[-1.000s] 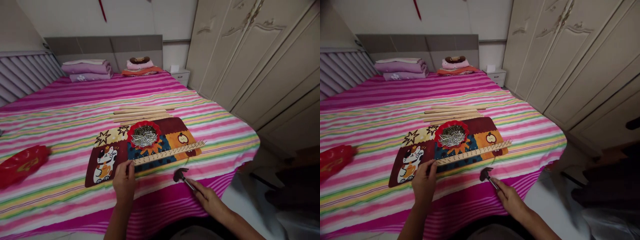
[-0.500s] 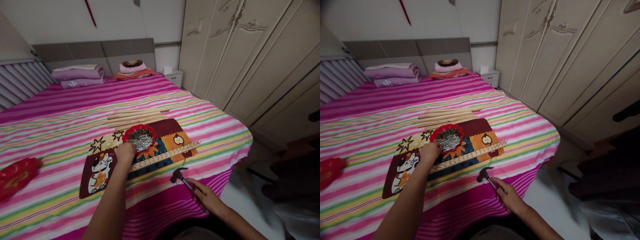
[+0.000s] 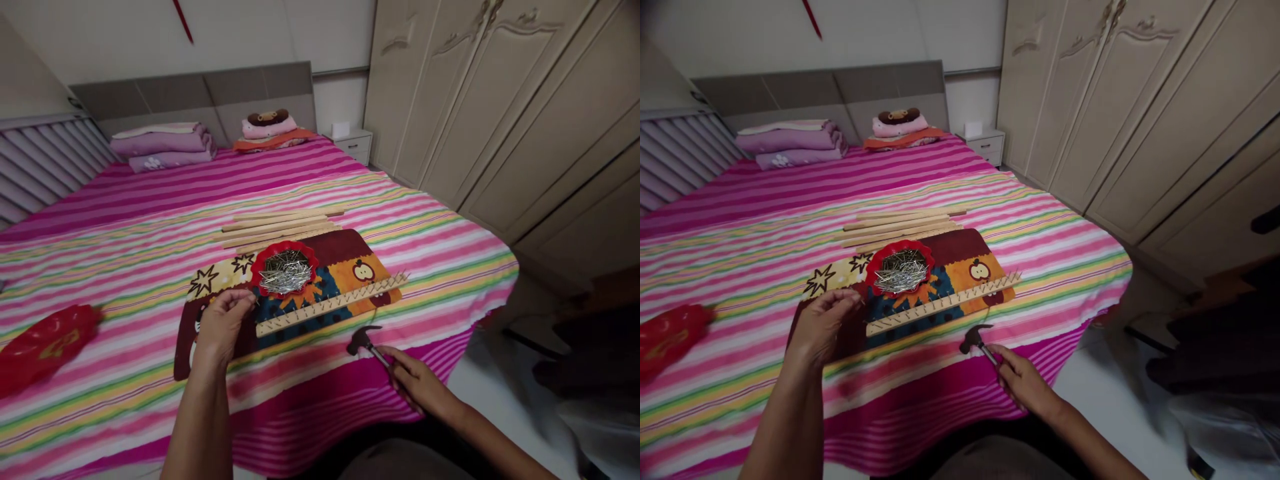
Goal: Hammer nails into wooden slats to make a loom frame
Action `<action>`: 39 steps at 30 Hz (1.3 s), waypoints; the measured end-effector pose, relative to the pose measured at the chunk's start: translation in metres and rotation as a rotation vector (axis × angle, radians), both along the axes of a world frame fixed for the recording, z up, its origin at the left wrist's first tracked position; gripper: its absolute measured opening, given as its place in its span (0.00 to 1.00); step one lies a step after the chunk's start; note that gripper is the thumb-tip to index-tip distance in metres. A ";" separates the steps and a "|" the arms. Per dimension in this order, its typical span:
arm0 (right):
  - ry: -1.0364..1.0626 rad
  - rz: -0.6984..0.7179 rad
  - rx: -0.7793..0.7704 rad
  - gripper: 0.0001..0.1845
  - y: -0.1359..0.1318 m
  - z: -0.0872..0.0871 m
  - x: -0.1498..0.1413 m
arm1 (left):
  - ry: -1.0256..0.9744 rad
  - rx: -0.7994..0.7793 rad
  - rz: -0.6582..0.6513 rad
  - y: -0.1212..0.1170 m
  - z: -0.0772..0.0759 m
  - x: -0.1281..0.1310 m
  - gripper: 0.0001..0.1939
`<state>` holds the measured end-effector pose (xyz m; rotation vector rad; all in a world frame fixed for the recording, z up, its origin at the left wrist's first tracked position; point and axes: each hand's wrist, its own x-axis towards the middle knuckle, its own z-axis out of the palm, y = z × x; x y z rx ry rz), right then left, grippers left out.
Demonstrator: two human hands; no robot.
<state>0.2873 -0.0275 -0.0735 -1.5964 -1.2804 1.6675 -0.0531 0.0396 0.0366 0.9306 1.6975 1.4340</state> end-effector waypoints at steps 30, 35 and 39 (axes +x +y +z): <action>-0.046 0.017 0.067 0.41 -0.003 -0.003 -0.002 | 0.499 -0.074 0.154 -0.048 -0.071 0.012 0.14; -0.081 0.172 0.296 0.32 -0.005 0.026 -0.013 | 0.591 0.054 0.134 -0.048 -0.085 0.012 0.11; -0.049 0.301 0.430 0.27 -0.001 0.057 -0.035 | 0.621 0.082 0.140 -0.049 -0.089 0.012 0.10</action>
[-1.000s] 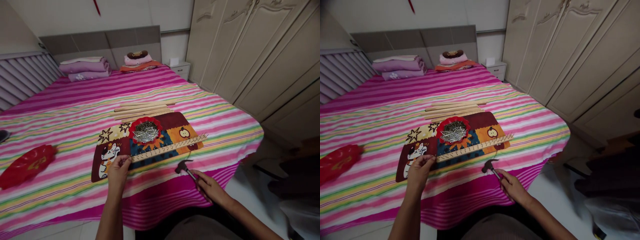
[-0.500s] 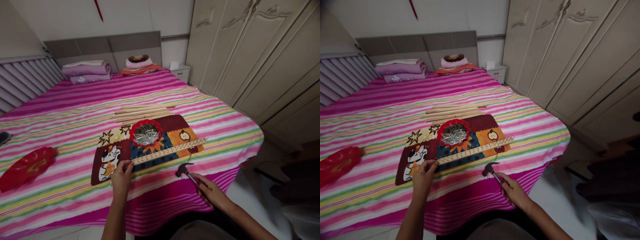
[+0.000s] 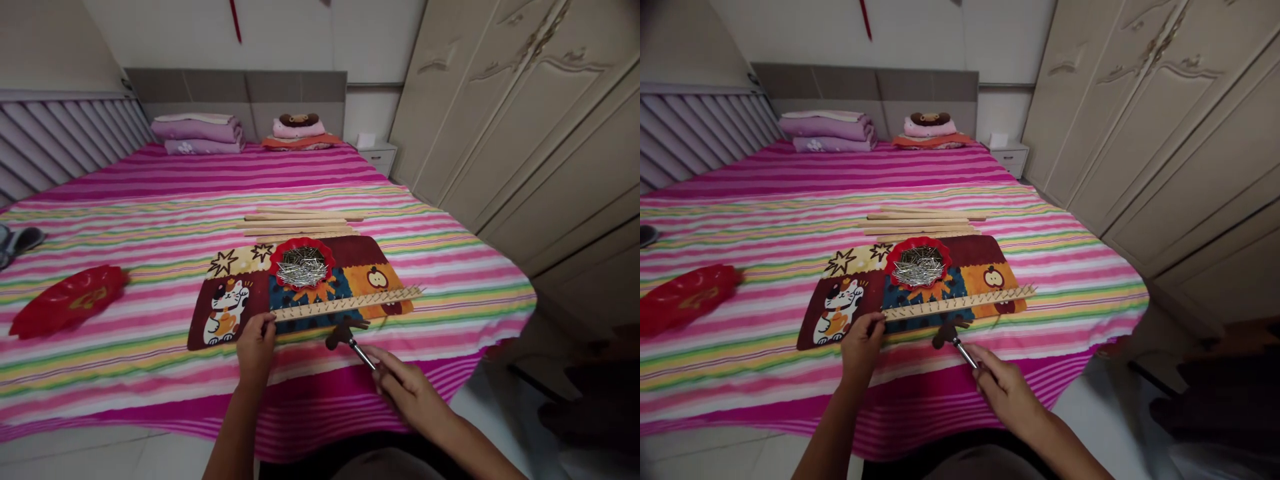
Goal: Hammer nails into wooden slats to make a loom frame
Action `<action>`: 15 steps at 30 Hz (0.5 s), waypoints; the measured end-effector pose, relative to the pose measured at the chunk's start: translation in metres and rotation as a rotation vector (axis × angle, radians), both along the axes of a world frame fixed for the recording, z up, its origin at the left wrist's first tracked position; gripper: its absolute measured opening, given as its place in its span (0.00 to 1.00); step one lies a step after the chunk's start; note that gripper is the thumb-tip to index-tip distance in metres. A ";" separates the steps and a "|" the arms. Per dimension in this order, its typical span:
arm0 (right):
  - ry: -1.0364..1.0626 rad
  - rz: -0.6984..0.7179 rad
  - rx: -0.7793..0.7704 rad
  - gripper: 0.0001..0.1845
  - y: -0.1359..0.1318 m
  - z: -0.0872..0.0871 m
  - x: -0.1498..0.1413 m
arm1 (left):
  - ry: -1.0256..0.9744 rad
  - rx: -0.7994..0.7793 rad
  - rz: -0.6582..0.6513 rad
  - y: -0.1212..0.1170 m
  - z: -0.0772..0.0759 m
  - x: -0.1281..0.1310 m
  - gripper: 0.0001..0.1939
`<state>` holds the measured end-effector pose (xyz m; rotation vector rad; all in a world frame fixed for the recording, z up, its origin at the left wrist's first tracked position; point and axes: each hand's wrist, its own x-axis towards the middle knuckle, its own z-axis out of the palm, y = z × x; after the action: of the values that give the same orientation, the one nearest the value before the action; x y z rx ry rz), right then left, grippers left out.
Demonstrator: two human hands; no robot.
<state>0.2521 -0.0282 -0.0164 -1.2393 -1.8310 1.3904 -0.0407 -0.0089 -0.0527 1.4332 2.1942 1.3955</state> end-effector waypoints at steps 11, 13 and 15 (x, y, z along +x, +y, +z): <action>0.006 0.101 0.174 0.25 0.016 0.014 -0.043 | -0.035 -0.005 -0.044 0.002 0.003 0.002 0.12; 0.010 0.108 0.192 0.25 0.019 0.018 -0.052 | -0.037 0.006 -0.026 0.001 0.002 0.002 0.12; 0.013 0.117 0.226 0.24 0.022 0.024 -0.062 | -0.057 0.007 -0.011 0.000 0.002 0.002 0.12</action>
<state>0.1901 -0.0065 0.0071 -1.0208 -2.0157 1.2074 -0.0391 -0.0085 -0.0507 1.3877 2.1457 1.4233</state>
